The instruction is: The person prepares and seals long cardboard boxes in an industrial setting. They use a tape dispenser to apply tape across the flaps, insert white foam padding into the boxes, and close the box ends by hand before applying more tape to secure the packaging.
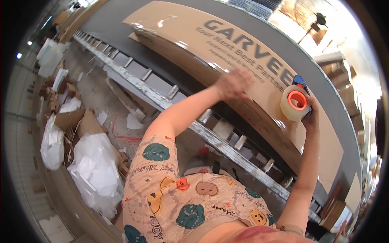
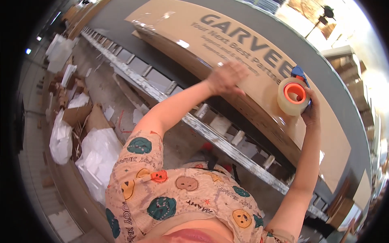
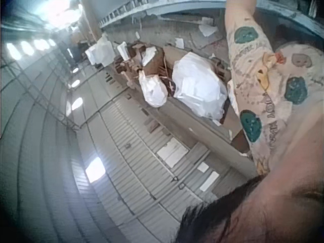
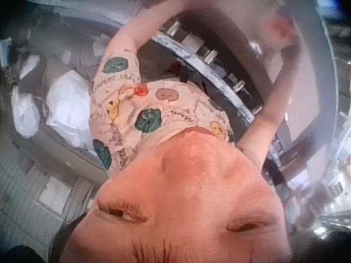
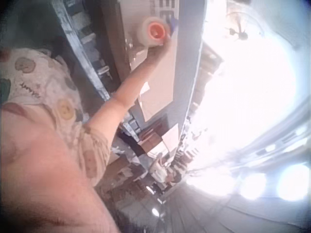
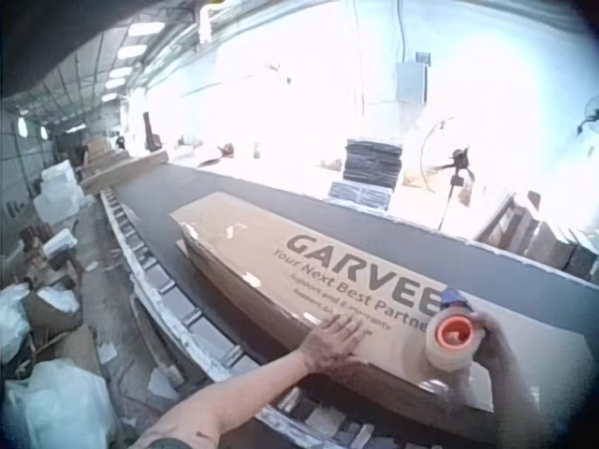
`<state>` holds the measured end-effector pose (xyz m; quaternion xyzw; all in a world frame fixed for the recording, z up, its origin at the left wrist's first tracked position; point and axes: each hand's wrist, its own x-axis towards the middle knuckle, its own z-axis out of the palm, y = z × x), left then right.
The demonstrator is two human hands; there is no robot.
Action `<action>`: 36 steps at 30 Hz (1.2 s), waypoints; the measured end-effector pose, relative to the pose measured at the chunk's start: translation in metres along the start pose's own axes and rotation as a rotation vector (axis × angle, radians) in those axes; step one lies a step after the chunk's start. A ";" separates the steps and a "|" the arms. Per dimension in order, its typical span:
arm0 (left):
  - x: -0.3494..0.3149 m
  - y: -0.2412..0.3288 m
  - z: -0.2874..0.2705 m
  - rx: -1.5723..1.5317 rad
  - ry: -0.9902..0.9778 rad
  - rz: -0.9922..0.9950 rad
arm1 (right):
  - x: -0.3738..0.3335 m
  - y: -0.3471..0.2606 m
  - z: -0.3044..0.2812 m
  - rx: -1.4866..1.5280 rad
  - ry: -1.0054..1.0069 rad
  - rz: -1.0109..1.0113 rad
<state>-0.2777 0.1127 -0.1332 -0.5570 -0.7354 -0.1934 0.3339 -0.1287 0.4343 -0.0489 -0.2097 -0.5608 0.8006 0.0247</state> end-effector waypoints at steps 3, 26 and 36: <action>-0.061 -0.090 -0.022 0.098 -0.051 -0.396 | 0.036 0.011 0.033 0.174 -0.045 -0.014; -0.145 -0.396 -0.057 0.271 0.242 -1.548 | -0.013 0.046 -0.109 -1.756 0.723 -0.183; -0.046 -0.009 -0.034 -0.791 0.638 -1.457 | 0.023 0.000 -0.254 -1.763 0.480 -0.464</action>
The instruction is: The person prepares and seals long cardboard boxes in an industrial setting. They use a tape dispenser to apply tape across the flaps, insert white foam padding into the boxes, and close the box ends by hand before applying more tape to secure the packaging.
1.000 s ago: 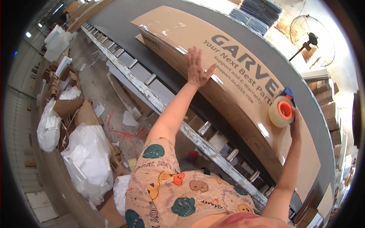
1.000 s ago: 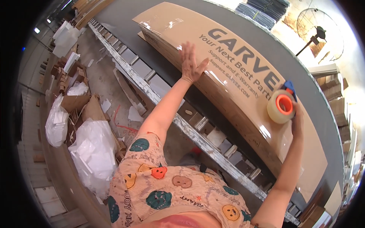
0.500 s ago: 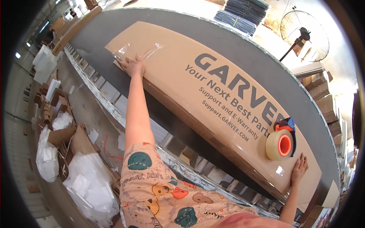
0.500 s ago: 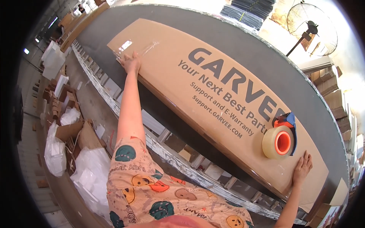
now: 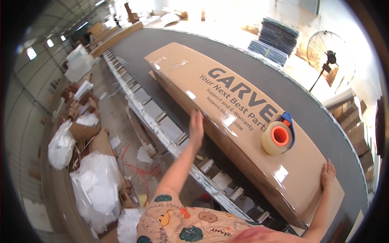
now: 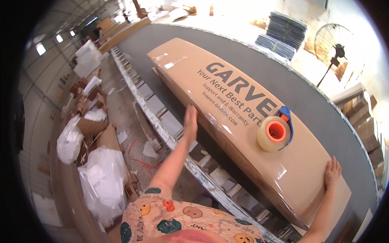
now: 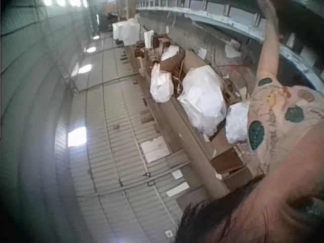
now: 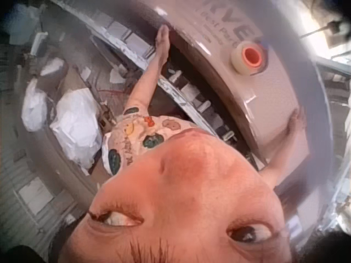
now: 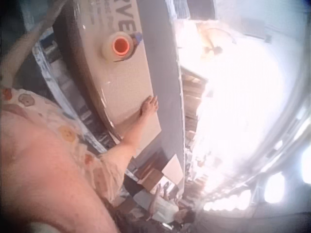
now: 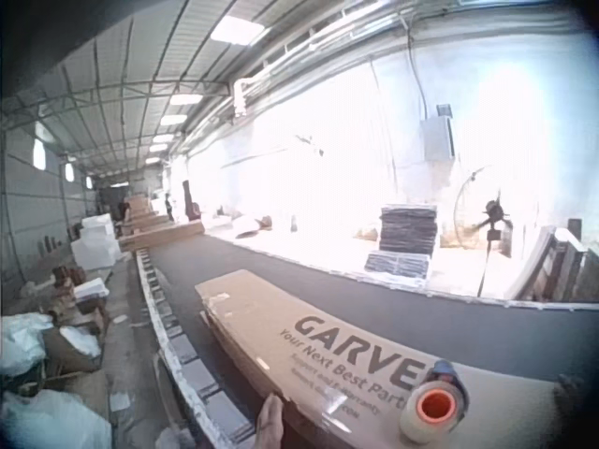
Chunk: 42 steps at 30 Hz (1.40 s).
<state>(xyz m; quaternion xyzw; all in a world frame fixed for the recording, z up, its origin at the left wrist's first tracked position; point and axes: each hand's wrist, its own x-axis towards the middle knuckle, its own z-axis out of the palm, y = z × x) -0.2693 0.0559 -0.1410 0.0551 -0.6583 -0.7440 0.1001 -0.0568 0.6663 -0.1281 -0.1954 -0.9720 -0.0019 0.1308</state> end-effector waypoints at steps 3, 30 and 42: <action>-0.152 -0.044 -0.004 -0.199 -0.060 -0.366 | 0.012 0.076 0.011 0.038 -0.213 0.213; -0.626 0.106 0.025 0.532 0.155 -0.023 | -0.246 -0.080 -0.107 0.308 -0.370 0.084; -0.558 0.103 0.097 1.751 -0.569 0.034 | -0.285 -0.039 -0.100 0.075 -0.277 -0.904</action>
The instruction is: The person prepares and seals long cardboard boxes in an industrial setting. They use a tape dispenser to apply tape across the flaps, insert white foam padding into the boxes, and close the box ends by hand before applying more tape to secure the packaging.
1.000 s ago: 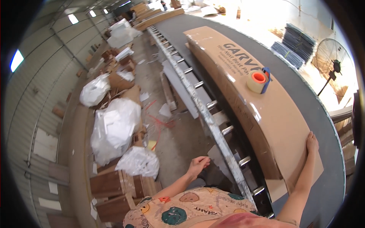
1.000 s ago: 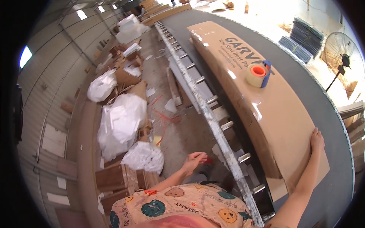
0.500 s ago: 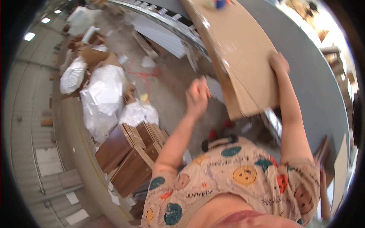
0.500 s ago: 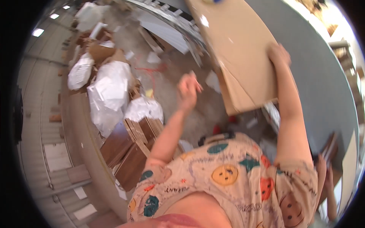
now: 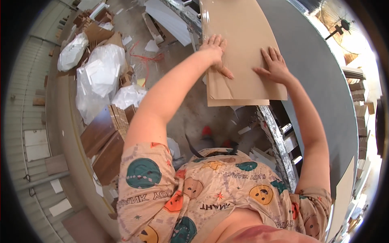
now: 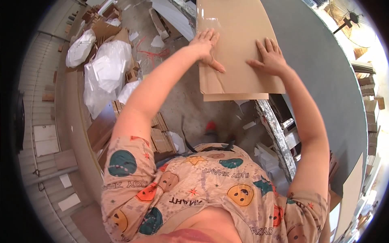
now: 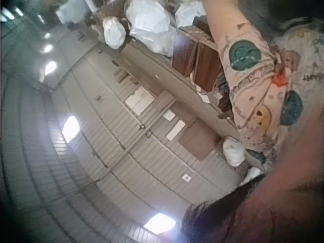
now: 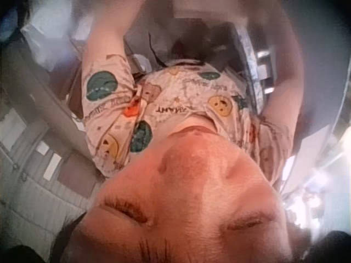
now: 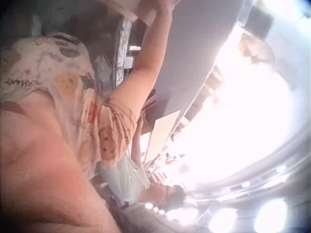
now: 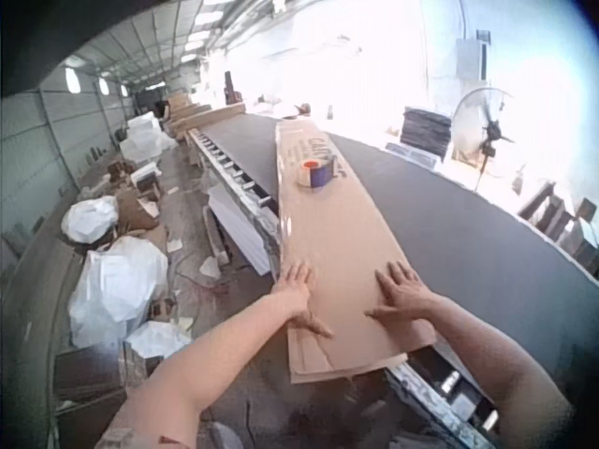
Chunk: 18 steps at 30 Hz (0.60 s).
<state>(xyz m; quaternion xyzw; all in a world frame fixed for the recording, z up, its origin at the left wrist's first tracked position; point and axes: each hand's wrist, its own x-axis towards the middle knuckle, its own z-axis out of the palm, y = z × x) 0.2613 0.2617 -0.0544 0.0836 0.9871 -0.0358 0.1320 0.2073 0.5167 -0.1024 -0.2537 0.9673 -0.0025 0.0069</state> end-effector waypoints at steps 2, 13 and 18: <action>0.012 0.004 -0.002 0.069 -0.061 -0.008 | 0.003 0.008 -0.033 -0.117 -0.250 -0.154; 0.048 0.014 0.070 0.187 0.609 -0.016 | 0.053 0.030 0.034 -0.080 0.364 -0.354; 0.053 0.017 0.086 0.256 0.691 -0.077 | 0.057 0.026 0.025 -0.089 0.414 -0.407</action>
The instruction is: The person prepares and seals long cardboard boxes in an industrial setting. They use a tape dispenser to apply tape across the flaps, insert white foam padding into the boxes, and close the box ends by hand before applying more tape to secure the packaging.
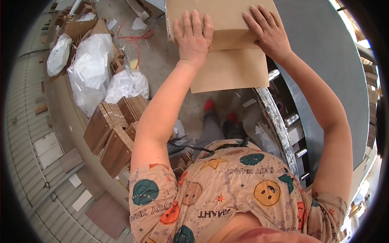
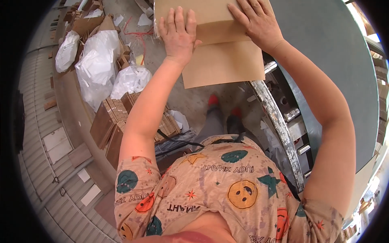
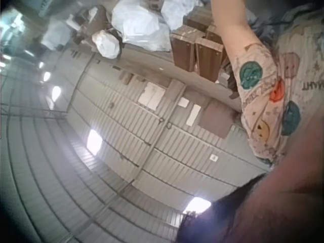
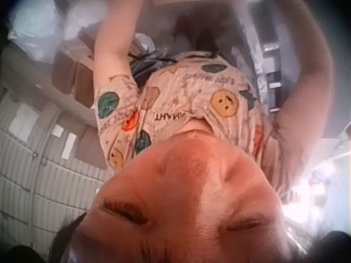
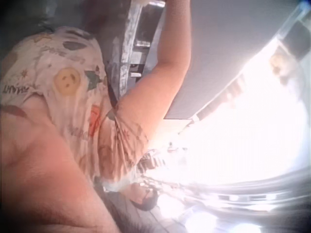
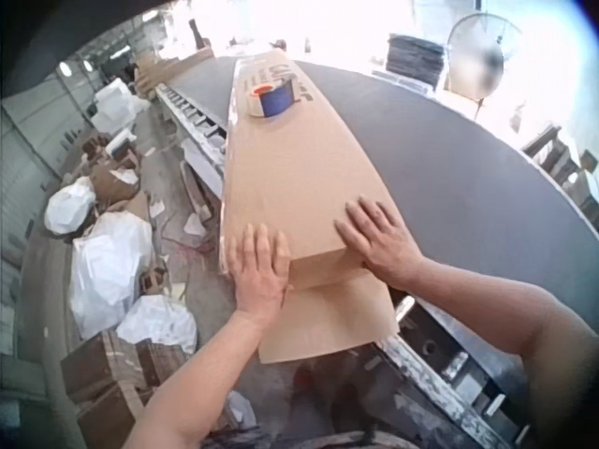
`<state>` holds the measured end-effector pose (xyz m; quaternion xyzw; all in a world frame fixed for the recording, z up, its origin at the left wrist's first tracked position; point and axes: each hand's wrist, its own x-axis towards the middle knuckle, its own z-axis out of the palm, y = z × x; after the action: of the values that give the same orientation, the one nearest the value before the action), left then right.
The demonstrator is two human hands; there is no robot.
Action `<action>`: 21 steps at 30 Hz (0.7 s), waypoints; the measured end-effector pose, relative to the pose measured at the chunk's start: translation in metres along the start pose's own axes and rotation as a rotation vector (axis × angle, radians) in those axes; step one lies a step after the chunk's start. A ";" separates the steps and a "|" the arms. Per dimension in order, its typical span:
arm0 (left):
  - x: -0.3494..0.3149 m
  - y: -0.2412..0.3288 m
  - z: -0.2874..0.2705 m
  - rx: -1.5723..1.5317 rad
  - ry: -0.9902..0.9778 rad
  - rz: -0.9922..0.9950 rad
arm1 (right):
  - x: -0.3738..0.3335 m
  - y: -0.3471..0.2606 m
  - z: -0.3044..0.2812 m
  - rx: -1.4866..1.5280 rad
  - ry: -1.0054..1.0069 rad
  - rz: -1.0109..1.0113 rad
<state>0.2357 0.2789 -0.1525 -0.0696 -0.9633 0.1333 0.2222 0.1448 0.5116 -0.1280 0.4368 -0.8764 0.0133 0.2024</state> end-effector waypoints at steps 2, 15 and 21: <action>-0.001 -0.006 0.006 -0.085 0.154 -0.004 | 0.019 -0.011 -0.033 -0.438 0.339 -0.229; -0.004 -0.002 0.043 0.076 0.367 -0.059 | -0.142 -0.163 0.060 1.888 -0.626 1.357; 0.001 -0.020 0.050 0.014 0.441 -0.045 | -0.073 -0.147 0.073 2.233 0.042 1.306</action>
<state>0.2110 0.2488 -0.1897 -0.0740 -0.8918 0.1167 0.4308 0.2726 0.4615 -0.2439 -0.1382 -0.4375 0.8364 -0.2999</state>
